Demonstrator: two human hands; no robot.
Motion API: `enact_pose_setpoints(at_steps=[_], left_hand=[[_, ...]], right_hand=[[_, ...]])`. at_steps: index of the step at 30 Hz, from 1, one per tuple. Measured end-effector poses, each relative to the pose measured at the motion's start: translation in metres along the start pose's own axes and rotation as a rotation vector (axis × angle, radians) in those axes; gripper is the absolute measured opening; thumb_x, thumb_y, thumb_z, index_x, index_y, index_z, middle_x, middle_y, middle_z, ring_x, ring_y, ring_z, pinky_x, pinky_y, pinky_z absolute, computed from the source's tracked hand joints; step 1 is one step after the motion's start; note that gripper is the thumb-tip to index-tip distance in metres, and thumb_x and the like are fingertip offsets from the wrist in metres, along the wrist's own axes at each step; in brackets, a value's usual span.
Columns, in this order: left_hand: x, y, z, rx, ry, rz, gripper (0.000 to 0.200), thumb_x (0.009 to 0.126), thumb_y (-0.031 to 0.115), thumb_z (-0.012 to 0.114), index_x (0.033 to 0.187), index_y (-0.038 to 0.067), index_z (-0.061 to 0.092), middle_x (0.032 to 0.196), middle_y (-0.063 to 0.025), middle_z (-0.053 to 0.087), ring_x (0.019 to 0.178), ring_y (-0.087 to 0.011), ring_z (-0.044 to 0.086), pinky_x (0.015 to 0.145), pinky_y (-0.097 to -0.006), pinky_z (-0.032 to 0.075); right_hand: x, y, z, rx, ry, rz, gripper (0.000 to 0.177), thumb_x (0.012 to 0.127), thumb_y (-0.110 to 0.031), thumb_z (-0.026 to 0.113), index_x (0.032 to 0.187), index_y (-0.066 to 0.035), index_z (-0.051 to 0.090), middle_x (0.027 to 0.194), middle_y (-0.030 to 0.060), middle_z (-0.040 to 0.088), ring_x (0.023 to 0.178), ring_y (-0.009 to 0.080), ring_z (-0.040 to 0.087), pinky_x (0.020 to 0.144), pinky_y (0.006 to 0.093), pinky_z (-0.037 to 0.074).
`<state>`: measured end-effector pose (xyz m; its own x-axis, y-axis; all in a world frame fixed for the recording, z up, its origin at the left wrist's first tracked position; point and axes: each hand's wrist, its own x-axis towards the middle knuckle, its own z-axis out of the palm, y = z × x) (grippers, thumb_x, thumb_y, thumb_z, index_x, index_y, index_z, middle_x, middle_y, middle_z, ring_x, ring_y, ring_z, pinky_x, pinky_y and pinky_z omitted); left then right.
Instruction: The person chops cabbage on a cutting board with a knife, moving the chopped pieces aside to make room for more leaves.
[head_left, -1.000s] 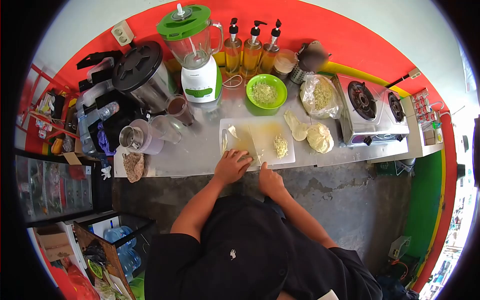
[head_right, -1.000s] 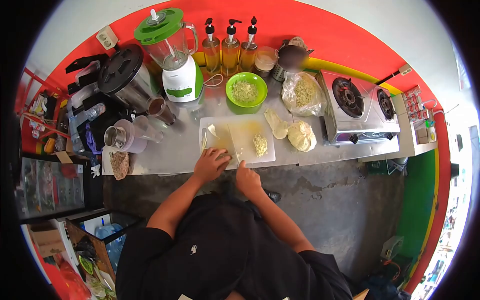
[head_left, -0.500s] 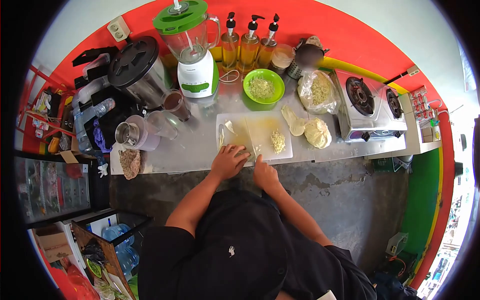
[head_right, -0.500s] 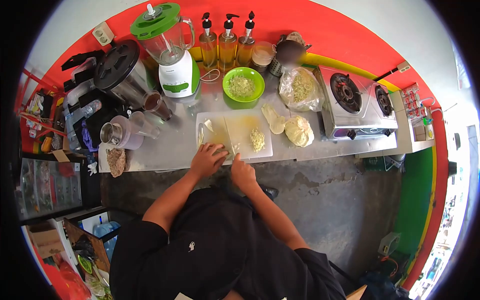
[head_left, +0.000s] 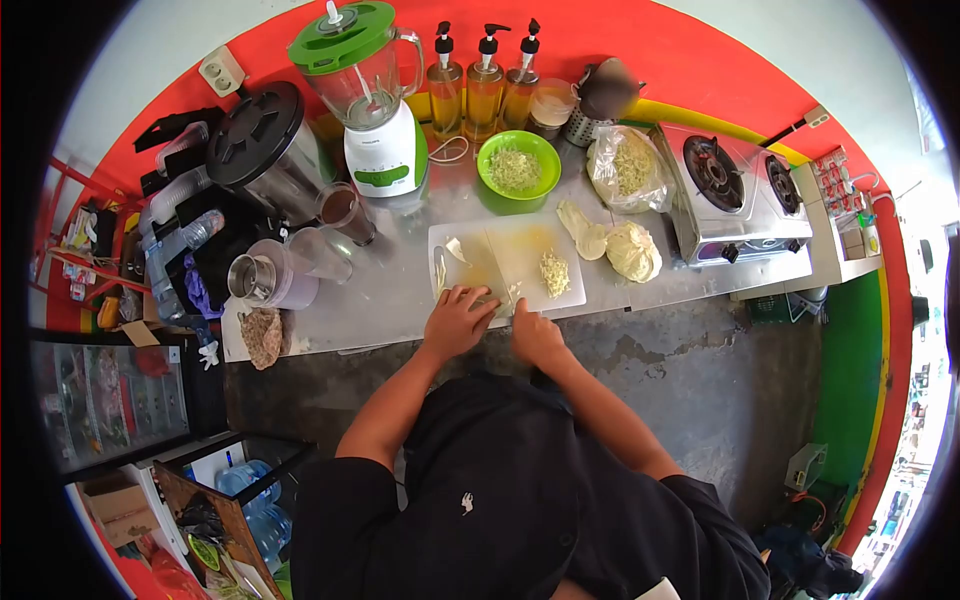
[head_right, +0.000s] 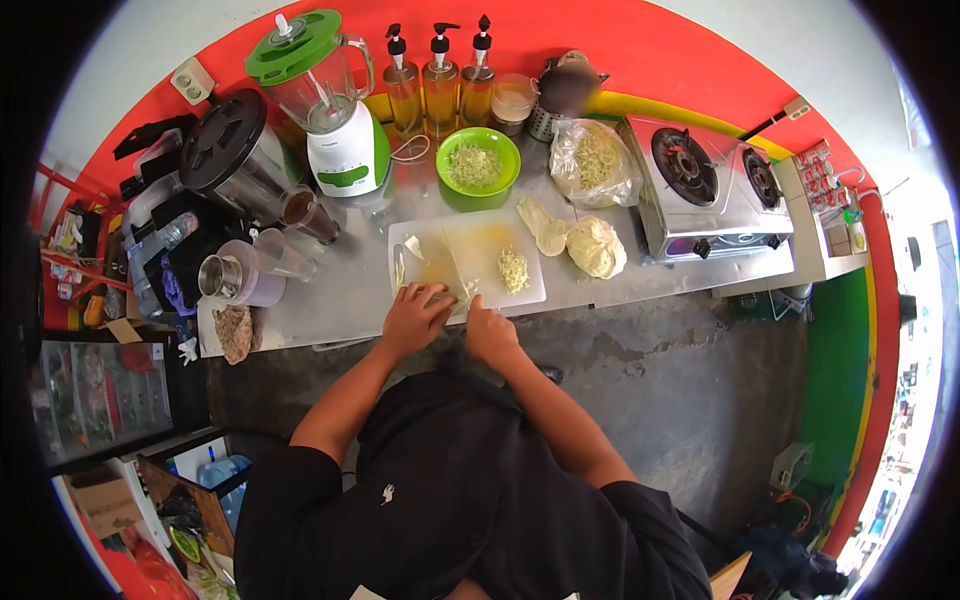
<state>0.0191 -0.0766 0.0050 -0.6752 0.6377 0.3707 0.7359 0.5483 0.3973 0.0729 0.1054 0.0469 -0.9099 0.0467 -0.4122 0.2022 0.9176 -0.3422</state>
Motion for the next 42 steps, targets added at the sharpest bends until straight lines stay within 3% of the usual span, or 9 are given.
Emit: enact_pose_setpoints(at_steps=[4, 6, 12, 19, 21, 34, 36, 40, 42], left_hand=[[0.001, 0.0, 0.001, 0.005, 0.02, 0.0, 0.025, 0.088, 0.023, 0.068, 0.113, 0.021, 0.07, 0.122, -0.0002, 0.06, 0.108, -0.0261, 0.055, 0.088, -0.0404, 0.046], [0.0, 0.0, 0.002, 0.012, 0.017, 0.004, 0.025, 0.088, 0.023, 0.068, 0.113, 0.021, 0.07, 0.122, -0.0003, 0.06, 0.108, -0.0261, 0.055, 0.088, -0.0404, 0.046], [-0.001, 0.002, 0.002, 0.024, 0.021, 0.003, 0.025, 0.088, 0.024, 0.068, 0.113, 0.02, 0.069, 0.123, -0.0008, 0.06, 0.108, -0.0268, 0.055, 0.088, -0.0408, 0.046], [0.0, 0.003, 0.002, 0.024, 0.038, 0.004, 0.023, 0.089, 0.024, 0.067, 0.112, 0.019, 0.069, 0.122, -0.0012, 0.061, 0.108, -0.0269, 0.055, 0.088, -0.0411, 0.046], [0.0, 0.003, 0.002, 0.027, 0.034, 0.002, 0.023, 0.089, 0.024, 0.067, 0.112, 0.019, 0.069, 0.122, -0.0013, 0.061, 0.108, -0.0269, 0.055, 0.088, -0.0411, 0.046], [0.001, 0.003, 0.002, 0.008, -0.005, -0.029, 0.022, 0.09, 0.025, 0.066, 0.111, 0.02, 0.07, 0.121, -0.002, 0.06, 0.109, -0.0265, 0.055, 0.088, -0.0408, 0.046], [0.002, 0.001, 0.001, 0.011, -0.007, -0.028, 0.022, 0.09, 0.025, 0.066, 0.111, 0.02, 0.069, 0.121, -0.002, 0.061, 0.109, -0.0265, 0.055, 0.088, -0.0409, 0.046], [0.003, 0.0, -0.001, 0.022, -0.009, -0.027, 0.022, 0.089, 0.025, 0.066, 0.111, 0.021, 0.07, 0.122, -0.0022, 0.061, 0.11, -0.0266, 0.054, 0.088, -0.041, 0.046], [0.003, 0.001, 0.0, 0.017, -0.015, -0.037, 0.023, 0.09, 0.025, 0.067, 0.111, 0.021, 0.07, 0.122, -0.0023, 0.061, 0.11, -0.0267, 0.054, 0.089, -0.0413, 0.046]], right_hand=[[-0.008, 0.003, -0.006, -0.027, -0.056, 0.006, 0.026, 0.088, -0.008, 0.054, 0.109, 0.003, 0.043, 0.094, 0.0334, 0.067, 0.092, 0.0499, 0.068, 0.081, 0.0557, 0.055], [-0.009, 0.005, 0.002, -0.096, -0.062, -0.016, 0.035, 0.087, -0.012, 0.059, 0.114, 0.004, 0.045, 0.092, 0.0277, 0.07, 0.088, 0.0434, 0.071, 0.077, 0.0498, 0.058], [-0.004, 0.0, -0.002, -0.052, -0.041, -0.004, 0.03, 0.087, -0.009, 0.056, 0.11, 0.005, 0.043, 0.093, 0.032, 0.068, 0.09, 0.0476, 0.069, 0.079, 0.0534, 0.056], [-0.011, 0.0, 0.009, -0.077, -0.044, 0.003, 0.03, 0.087, -0.009, 0.056, 0.111, 0.004, 0.043, 0.093, 0.0313, 0.068, 0.09, 0.0463, 0.07, 0.079, 0.0521, 0.057], [-0.002, 0.001, 0.007, -0.142, -0.022, -0.018, 0.038, 0.086, -0.012, 0.061, 0.116, 0.005, 0.044, 0.089, 0.0264, 0.07, 0.086, 0.0412, 0.072, 0.075, 0.0485, 0.059], [-0.002, -0.004, 0.001, -0.083, 0.031, -0.035, 0.034, 0.086, -0.01, 0.059, 0.114, 0.004, 0.045, 0.091, 0.0272, 0.07, 0.087, 0.0422, 0.071, 0.076, 0.0487, 0.059], [-0.004, -0.007, -0.01, -0.073, -0.076, -0.004, 0.035, 0.086, -0.009, 0.057, 0.115, 0.006, 0.044, 0.091, 0.0302, 0.069, 0.09, 0.045, 0.07, 0.079, 0.0517, 0.057], [-0.012, -0.004, 0.009, -0.109, -0.049, -0.017, 0.035, 0.086, -0.008, 0.057, 0.115, 0.006, 0.044, 0.092, 0.0303, 0.069, 0.09, 0.0444, 0.07, 0.079, 0.0507, 0.057], [-0.009, -0.005, 0.015, -0.175, -0.02, -0.013, 0.033, 0.086, -0.011, 0.061, 0.112, 0.003, 0.046, 0.087, 0.0238, 0.071, 0.084, 0.0384, 0.073, 0.073, 0.0461, 0.059]])
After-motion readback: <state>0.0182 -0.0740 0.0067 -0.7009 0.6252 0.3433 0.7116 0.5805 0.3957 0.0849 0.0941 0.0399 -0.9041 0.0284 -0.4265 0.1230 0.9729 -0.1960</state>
